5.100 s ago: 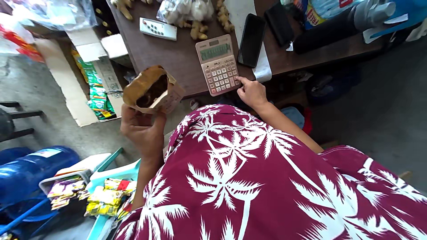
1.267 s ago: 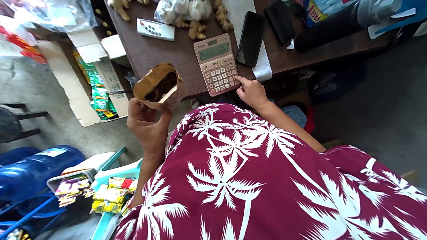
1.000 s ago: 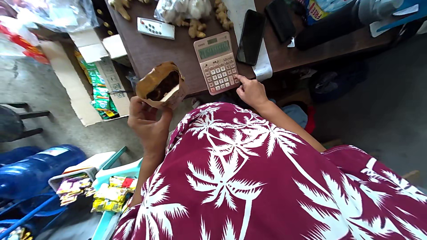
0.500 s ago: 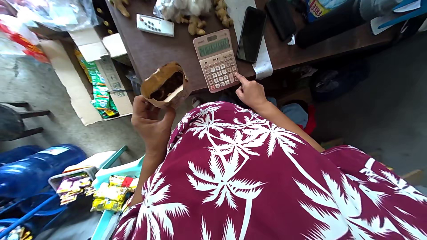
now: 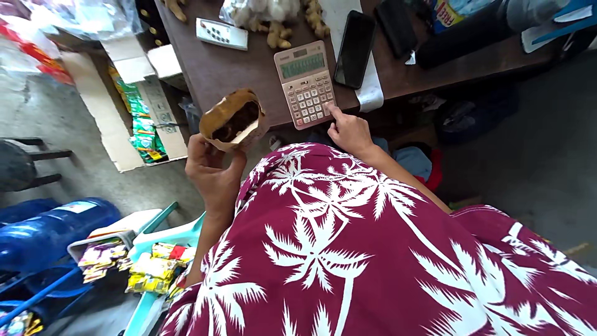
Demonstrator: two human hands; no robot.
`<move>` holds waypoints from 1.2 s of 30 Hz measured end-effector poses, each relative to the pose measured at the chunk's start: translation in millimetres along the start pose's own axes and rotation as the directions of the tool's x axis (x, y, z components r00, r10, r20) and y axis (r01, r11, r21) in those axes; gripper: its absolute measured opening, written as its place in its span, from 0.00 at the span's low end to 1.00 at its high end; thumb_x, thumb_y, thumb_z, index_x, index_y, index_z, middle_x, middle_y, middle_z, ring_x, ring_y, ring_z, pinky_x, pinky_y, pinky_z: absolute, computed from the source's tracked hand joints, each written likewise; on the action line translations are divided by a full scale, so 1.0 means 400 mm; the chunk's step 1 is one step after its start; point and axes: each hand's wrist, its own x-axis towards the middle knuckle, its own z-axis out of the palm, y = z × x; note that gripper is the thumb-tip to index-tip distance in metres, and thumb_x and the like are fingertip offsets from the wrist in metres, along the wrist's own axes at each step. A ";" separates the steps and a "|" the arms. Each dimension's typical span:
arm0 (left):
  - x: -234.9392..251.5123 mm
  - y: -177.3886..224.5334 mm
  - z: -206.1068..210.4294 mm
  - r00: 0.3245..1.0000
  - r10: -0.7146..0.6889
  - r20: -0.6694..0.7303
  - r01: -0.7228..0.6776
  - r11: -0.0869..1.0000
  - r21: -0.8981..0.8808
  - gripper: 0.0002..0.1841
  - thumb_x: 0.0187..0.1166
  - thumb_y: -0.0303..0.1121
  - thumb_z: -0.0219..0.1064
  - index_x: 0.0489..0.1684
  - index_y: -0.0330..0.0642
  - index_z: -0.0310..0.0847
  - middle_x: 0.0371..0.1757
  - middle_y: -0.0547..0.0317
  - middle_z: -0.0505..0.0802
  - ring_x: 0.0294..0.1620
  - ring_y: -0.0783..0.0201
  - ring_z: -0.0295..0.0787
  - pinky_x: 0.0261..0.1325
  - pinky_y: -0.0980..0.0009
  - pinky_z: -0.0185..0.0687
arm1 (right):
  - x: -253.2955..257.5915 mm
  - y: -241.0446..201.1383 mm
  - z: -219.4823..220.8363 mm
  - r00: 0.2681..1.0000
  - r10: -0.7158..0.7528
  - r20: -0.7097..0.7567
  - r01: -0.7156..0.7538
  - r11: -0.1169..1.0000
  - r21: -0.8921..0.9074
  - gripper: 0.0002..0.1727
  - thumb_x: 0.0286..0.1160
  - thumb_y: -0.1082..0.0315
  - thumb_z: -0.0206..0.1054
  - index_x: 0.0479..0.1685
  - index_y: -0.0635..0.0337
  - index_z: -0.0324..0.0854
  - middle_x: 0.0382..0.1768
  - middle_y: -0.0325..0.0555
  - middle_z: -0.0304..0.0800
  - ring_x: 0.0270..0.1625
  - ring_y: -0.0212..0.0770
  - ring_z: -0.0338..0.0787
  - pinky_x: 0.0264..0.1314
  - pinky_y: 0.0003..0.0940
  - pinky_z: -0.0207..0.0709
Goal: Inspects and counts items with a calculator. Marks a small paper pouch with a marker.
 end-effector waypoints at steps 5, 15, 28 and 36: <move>-0.001 0.000 0.001 1.000 0.004 0.002 -0.004 1.000 -0.010 0.27 0.61 0.18 0.74 0.61 0.40 0.72 0.57 0.68 0.90 0.58 0.68 0.91 0.64 0.63 0.90 | -0.001 -0.013 0.015 0.995 -0.044 0.087 0.046 0.999 -0.015 0.35 0.77 0.70 0.58 0.89 0.53 0.67 0.36 0.58 0.93 0.33 0.62 0.92 0.33 0.62 0.80; -0.003 -0.005 -0.002 1.000 0.016 0.005 -0.016 1.000 -0.006 0.26 0.62 0.19 0.74 0.60 0.41 0.72 0.58 0.68 0.90 0.58 0.67 0.90 0.65 0.63 0.90 | -0.007 -0.017 0.021 0.992 -0.055 0.112 0.058 0.998 -0.025 0.35 0.77 0.70 0.58 0.89 0.54 0.67 0.36 0.59 0.93 0.34 0.63 0.93 0.33 0.62 0.80; -0.003 -0.005 -0.005 0.999 0.034 0.013 -0.034 0.999 -0.011 0.26 0.62 0.20 0.75 0.61 0.41 0.73 0.58 0.68 0.90 0.59 0.67 0.90 0.65 0.63 0.90 | -0.008 -0.019 0.020 0.992 -0.038 0.124 0.041 0.999 -0.025 0.35 0.76 0.70 0.57 0.90 0.54 0.65 0.36 0.59 0.93 0.34 0.63 0.92 0.33 0.62 0.80; -0.001 -0.008 -0.004 0.999 0.032 -0.005 -0.032 0.999 0.014 0.26 0.62 0.21 0.76 0.61 0.38 0.73 0.58 0.66 0.90 0.59 0.67 0.90 0.65 0.62 0.90 | -0.005 -0.017 0.025 0.992 -0.044 0.115 0.047 0.998 -0.028 0.36 0.76 0.70 0.58 0.90 0.54 0.65 0.35 0.59 0.93 0.34 0.63 0.92 0.33 0.62 0.80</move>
